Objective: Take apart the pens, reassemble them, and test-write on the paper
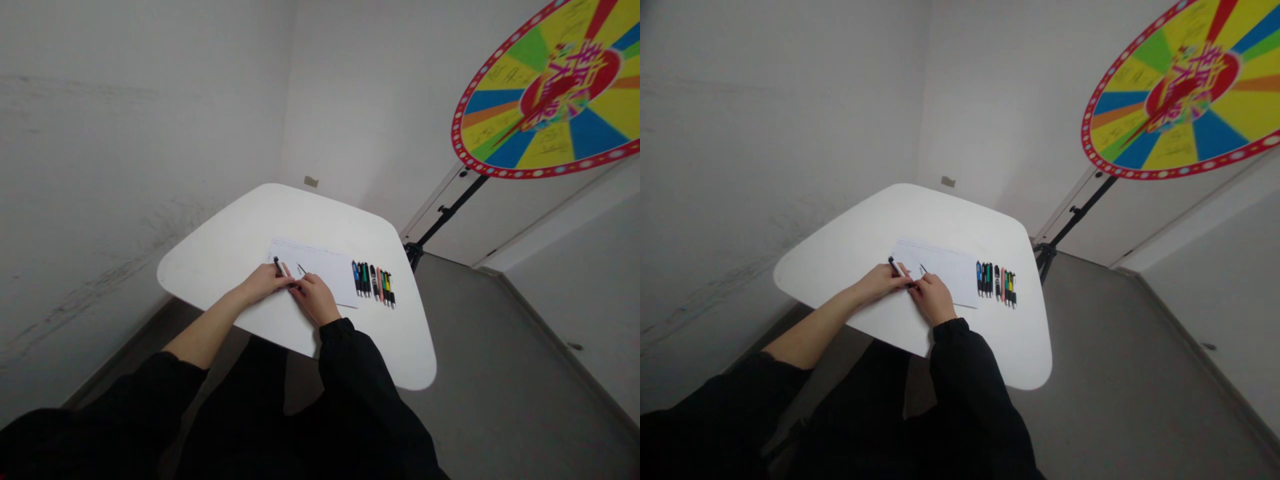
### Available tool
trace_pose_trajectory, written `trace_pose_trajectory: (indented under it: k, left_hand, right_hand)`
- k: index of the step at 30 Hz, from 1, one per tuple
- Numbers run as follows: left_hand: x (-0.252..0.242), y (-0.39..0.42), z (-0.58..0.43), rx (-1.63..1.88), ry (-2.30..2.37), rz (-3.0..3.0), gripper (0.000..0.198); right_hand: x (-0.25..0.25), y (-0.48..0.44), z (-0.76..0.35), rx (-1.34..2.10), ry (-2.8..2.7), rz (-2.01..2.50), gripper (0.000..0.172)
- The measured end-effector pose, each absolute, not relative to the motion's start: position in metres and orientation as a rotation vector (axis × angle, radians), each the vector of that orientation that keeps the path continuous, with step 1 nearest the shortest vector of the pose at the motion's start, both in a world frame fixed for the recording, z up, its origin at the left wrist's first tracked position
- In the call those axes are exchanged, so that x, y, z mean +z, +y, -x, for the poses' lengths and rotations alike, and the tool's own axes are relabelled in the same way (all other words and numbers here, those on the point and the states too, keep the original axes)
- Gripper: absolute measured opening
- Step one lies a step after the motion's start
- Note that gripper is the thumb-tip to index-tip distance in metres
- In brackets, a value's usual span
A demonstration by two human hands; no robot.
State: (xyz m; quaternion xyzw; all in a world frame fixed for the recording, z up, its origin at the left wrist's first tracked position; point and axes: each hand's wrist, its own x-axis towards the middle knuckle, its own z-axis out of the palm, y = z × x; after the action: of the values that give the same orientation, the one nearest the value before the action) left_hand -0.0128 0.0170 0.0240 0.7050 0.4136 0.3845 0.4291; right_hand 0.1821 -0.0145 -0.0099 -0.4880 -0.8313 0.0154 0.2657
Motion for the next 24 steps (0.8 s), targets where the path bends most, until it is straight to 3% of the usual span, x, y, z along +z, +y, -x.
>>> trace_pose_trajectory:
  k: [12,24]
  left_hand:
    - [0.014,0.014,0.017,0.946,1.020,-1.429,0.024]
    - [0.003,0.016,0.044,1.269,0.929,-1.060,0.037]
  right_hand:
    - [-0.011,-0.013,-0.184,0.108,-2.164,1.317,0.011]
    - [-0.007,-0.006,-0.202,0.117,-1.744,1.437,0.018]
